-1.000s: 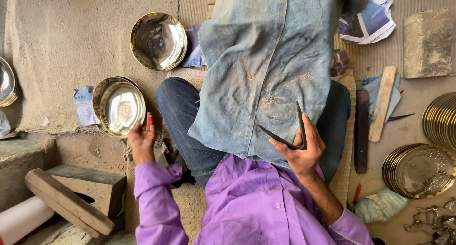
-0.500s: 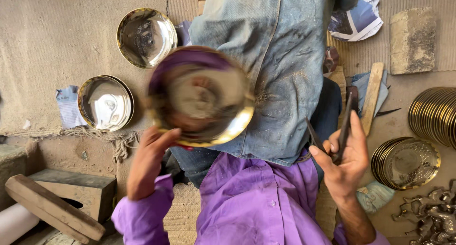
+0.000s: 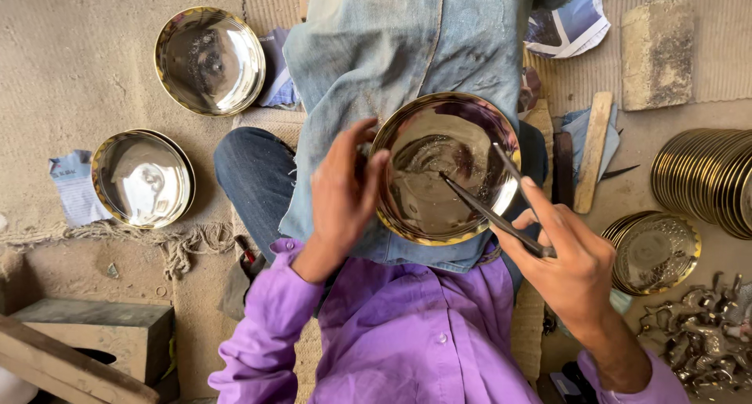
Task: The person sits on the ground with a brass plate on their lap and engraves decorative patterns into it using a chisel, striking it with a small mallet. They periodically rotate the plate, set finished plates aside, and pick up new plates to continue engraving.
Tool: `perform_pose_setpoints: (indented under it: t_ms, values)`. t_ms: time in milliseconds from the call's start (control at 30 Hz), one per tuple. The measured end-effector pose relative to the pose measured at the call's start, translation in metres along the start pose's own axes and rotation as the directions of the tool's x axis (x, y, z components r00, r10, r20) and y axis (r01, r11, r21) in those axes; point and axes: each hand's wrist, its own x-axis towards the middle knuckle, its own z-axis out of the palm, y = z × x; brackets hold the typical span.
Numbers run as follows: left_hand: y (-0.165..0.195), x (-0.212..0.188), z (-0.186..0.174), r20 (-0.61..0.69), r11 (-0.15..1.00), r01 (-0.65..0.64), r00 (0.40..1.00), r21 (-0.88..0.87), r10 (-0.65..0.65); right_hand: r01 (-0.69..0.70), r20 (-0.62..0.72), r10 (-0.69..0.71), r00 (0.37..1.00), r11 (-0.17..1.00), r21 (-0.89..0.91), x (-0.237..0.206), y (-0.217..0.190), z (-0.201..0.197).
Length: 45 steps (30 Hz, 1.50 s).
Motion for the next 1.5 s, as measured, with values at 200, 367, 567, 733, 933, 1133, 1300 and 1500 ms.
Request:
perform_pose_setpoints:
  t_ms: [200,367,567,733,933,1133,1300,1500]
  values:
    - [0.004,-0.048,0.027,0.150,0.724,-0.531,0.839,0.440,0.523,0.116,0.074,-0.109,0.991,0.988,-0.098,0.020,-0.007,-0.007]
    - [-0.006,-0.056,0.049,0.346,0.648,-0.638,0.770,0.416,0.536,0.184,0.155,-0.162,0.974,0.973,-0.139,0.033,-0.015,-0.014]
    - [-0.007,-0.056,0.051,0.348,0.628,-0.611,0.791,0.482,0.503,0.227,0.211,-0.187,0.959,0.957,-0.183,0.040,-0.021,-0.015]
    - [-0.005,-0.055,0.051,0.350,0.642,-0.590,0.807,0.490,0.475,0.248,0.221,-0.194,0.956,0.936,-0.251,0.040,-0.022,-0.012]
    - [-0.005,-0.054,0.051,0.349,0.655,-0.584,0.812,0.479,0.469,0.259,0.215,-0.208,0.954,0.933,-0.249,0.040,-0.022,-0.010]
    - [-0.006,-0.054,0.052,0.352,0.646,-0.589,0.808,0.486,0.472,0.251,0.228,-0.194,0.954,0.934,-0.256,0.040,-0.024,-0.011]
    - [-0.006,-0.054,0.052,0.346,0.641,-0.587,0.809,0.494,0.474,0.255,0.222,-0.200,0.954,0.934,-0.250,0.041,-0.024,-0.011]
    - [-0.006,-0.055,0.051,0.348,0.640,-0.586,0.810,0.497,0.473,0.257,0.217,-0.206,0.954,0.935,-0.243,0.041,-0.025,-0.011]
